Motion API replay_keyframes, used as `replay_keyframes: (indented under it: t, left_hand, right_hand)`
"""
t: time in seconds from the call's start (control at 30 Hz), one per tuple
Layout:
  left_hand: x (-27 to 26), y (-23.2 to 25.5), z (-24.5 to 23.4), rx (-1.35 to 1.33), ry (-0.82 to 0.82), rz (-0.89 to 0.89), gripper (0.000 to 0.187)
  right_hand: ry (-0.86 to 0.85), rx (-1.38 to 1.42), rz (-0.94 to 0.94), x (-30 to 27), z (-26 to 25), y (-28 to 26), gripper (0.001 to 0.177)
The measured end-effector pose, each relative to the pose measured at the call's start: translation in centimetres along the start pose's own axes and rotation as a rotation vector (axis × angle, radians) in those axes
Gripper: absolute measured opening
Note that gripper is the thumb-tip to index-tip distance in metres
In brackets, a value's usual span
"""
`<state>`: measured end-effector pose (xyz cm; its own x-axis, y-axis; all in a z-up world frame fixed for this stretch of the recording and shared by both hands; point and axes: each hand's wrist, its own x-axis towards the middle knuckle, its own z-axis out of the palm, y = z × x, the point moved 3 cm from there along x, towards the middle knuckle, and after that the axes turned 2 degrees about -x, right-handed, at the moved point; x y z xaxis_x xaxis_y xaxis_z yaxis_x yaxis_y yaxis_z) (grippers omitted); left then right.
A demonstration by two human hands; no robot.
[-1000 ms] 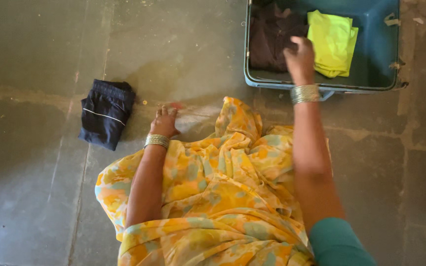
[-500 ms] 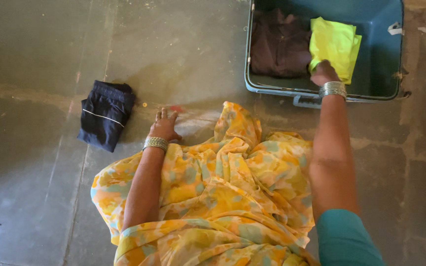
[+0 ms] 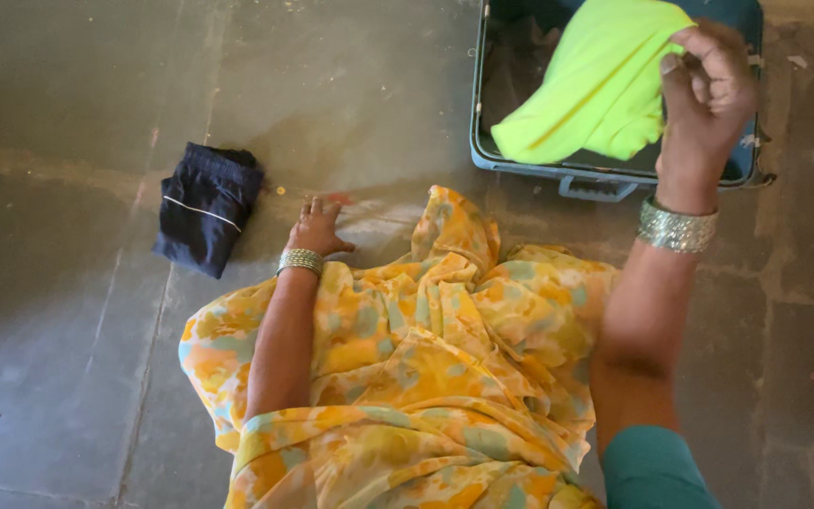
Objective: The person sits on the floor and folds a dark-colored garment and a bright yellow garment by hand. Each item is smoothed, folded into a compact rectangle, and placed into an open suitcase. The suitcase is then closed at the end.
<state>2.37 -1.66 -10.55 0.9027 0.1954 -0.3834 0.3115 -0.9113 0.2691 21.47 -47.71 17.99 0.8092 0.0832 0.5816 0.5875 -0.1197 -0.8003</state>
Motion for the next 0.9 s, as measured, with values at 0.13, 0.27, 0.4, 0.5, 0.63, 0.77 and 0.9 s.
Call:
replay_keyframes:
  t: [0.13, 0.27, 0.4, 0.5, 0.63, 0.77, 0.9]
  left_hand:
    - [-0.5, 0.0, -1.2, -0.238, 0.023, 0.064, 0.092]
    - [-1.1, 0.5, -2.9, -0.908, 0.175, 0.386, 0.053]
    - [-2.8, -0.1, -2.7, -1.404, 0.073, 0.444, 0.042]
    - [-3.7, -0.6, -2.1, -1.619, 0.123, 0.305, 0.041]
    - [-5.4, -2.1, -3.5, -1.795, 0.316, 0.138, 0.033]
    - [-8.4, -1.8, -7.3, -2.046, 0.489, 0.329, 0.025]
    - [-12.5, -1.1, -12.3, -2.177, 0.541, 0.299, 0.022]
  right_hand:
    - [-0.121, -0.198, -0.296, -0.5, 5.2, -9.1, 0.018]
    - [-0.361, -0.217, -0.367, -2.4, 10.3, -13.1, 0.005]
    - [-0.487, -0.077, -0.239, -4.9, 15.1, -14.2, 0.004]
    - [-0.525, -0.036, -0.193, -6.6, 16.2, -14.5, 0.007]
    - [-0.507, -0.052, -0.17, -7.0, 16.3, -14.7, 0.01]
    - [-0.519, -0.053, -0.095, -6.9, 15.6, -14.8, 0.013]
    - [-0.673, -0.035, -0.196, -7.7, 15.4, -14.3, 0.025]
